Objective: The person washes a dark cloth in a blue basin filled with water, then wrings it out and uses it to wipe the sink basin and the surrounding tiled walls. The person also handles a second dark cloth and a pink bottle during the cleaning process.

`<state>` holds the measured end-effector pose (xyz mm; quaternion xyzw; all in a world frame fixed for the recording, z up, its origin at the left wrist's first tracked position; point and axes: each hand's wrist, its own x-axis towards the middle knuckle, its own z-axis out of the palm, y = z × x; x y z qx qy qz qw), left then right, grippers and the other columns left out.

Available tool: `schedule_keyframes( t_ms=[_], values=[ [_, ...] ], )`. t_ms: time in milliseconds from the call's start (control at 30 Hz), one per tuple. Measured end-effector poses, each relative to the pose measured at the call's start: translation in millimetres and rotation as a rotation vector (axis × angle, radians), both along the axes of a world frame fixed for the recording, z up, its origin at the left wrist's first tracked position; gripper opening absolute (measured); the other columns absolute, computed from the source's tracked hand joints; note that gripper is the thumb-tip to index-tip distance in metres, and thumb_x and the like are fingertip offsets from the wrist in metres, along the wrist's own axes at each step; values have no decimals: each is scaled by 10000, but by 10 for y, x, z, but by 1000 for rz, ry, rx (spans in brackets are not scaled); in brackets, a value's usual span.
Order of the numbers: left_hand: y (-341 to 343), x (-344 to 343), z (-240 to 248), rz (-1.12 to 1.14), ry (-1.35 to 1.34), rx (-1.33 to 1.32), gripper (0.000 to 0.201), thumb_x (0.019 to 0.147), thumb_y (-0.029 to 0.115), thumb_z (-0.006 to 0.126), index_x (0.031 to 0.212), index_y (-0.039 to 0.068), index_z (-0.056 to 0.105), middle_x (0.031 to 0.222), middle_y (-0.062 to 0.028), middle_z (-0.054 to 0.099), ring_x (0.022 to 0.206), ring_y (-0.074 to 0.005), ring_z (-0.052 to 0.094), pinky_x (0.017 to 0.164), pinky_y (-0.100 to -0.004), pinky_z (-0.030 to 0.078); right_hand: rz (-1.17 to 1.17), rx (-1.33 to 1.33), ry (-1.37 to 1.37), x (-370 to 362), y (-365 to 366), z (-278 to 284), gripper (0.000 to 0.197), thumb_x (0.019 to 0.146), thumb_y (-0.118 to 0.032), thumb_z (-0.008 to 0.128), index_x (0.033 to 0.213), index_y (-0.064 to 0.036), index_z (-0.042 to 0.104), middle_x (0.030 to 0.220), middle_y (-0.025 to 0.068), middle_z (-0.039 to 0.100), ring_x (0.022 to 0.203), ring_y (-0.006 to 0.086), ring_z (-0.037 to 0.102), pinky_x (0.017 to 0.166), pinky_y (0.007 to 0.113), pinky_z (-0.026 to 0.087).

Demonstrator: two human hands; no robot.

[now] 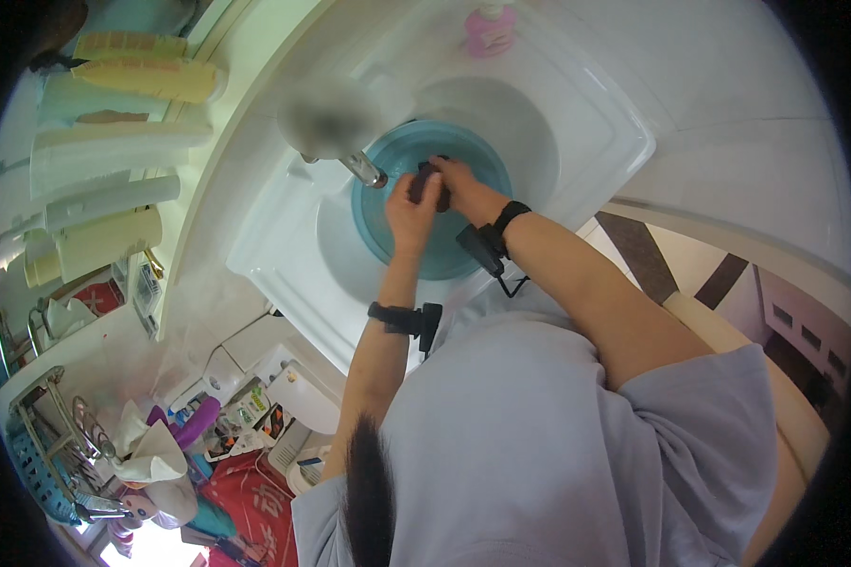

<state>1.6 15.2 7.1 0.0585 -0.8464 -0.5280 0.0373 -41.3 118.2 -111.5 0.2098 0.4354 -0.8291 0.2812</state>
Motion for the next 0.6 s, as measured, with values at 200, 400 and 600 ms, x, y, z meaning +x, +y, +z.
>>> schedule_keyframes(
  t_ms=[200, 400, 600],
  values=[
    [-187, -162, -172, 300, -175, 85, 380, 854, 350, 632, 902, -26, 611, 824, -148, 643, 727, -274, 613, 686, -354, 479, -99, -98, -270, 31, -249, 678, 267, 922, -299, 527, 979, -43, 576, 917, 67, 615, 769, 190, 610, 665, 336, 514],
    [-328, -96, -152, 376, -450, 858, 404, 896, 347, 603, 1114, 8, 566, 1005, -91, 613, 926, -196, 587, 810, -312, 473, -8, -282, -245, -10, -194, 848, 319, 923, -372, 515, 1006, -75, 594, 973, 66, 628, 837, 182, 625, 713, 339, 524],
    [-417, -7, -301, 308, -379, 852, 382, 863, 337, 649, 1080, 33, 567, 1118, -92, 569, 986, -180, 567, 818, -321, 482, -15, -220, -429, -37, -39, 905, 401, 906, -436, 515, 1112, -96, 566, 1093, 70, 601, 988, 211, 591, 781, 372, 513]
  ],
)
